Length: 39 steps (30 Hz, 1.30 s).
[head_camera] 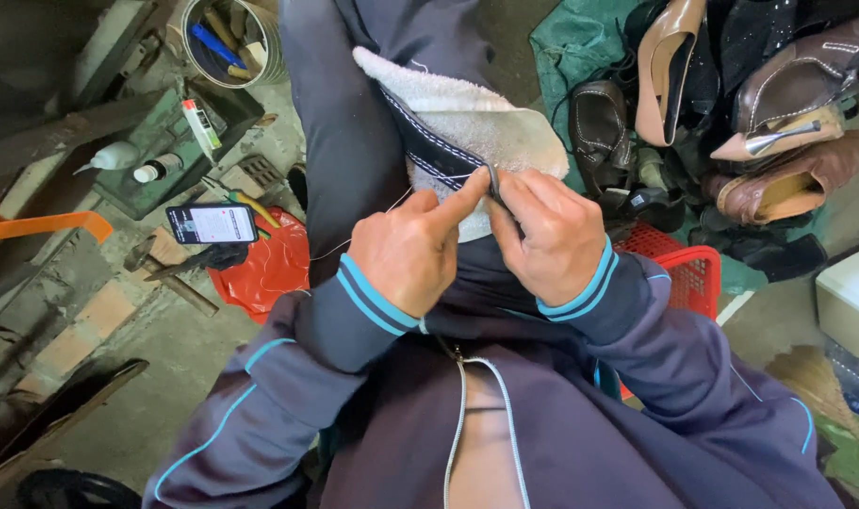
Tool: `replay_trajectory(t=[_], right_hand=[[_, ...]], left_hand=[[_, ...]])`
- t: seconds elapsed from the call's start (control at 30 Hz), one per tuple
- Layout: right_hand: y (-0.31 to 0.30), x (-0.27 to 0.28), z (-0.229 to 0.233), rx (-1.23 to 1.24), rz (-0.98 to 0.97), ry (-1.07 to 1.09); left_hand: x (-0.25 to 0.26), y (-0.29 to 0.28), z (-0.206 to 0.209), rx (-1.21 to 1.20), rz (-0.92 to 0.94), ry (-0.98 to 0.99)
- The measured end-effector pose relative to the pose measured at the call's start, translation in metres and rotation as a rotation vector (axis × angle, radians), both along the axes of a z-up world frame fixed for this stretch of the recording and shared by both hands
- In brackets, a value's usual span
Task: The person sits on the floor and sews a black shoe using a needle and white thread. They repeatedly pull the thread through the shoe's sole and upper, tightening the stitches while holding the shoe steady on their lap.
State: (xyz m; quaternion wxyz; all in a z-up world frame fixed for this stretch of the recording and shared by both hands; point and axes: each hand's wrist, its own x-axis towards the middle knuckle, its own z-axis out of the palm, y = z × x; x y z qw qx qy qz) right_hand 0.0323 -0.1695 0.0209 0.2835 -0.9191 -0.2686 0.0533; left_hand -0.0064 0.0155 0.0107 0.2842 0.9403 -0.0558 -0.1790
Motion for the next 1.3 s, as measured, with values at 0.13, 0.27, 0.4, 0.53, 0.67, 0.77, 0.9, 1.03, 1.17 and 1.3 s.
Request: replay_trajectory(t=[0.13, 0.27, 0.4, 0.53, 0.67, 0.77, 0.9, 1.03, 1.17, 1.3], right_hand=[[0.001, -0.001, 0.002, 0.035, -0.001, 0.017], [0.0, 0.003, 0.008, 0.334, -0.165, 0.454], [-0.027, 0.029, 0.011, 0.573, -0.373, 0.588], [-0.036, 0.036, 0.006, 0.123, -0.264, 0.02], [0.0, 0.025, 0.011, 0.135, -0.031, -0.102], [0.018, 0.018, 0.0, 0.162, 0.12, -0.054], [0.018, 0.013, 0.019, 0.413, 0.127, 0.267], [0.008, 0.018, 0.053, 0.645, 0.009, 0.706], [0.014, 0.017, 0.037, 0.626, -0.052, 0.615], [0.027, 0.009, 0.008, 0.293, -0.028, 0.303]], left_hand=[[-0.004, 0.008, -0.001, 0.071, -0.037, -0.175], [-0.007, 0.041, 0.006, -0.059, -0.088, -0.125], [-0.013, 0.06, 0.016, -0.076, -0.078, -0.2], [-0.018, 0.062, 0.011, 0.062, -0.059, -0.147], [-0.014, 0.049, 0.013, -0.131, 0.013, -0.216], [-0.013, 0.044, 0.012, -0.114, 0.076, -0.266], [-0.012, 0.049, 0.013, -0.099, 0.07, -0.351], [-0.011, 0.05, 0.011, -0.082, 0.051, -0.368], [-0.011, 0.052, 0.01, -0.043, 0.011, -0.401], [-0.011, 0.054, 0.009, -0.114, 0.029, -0.379]])
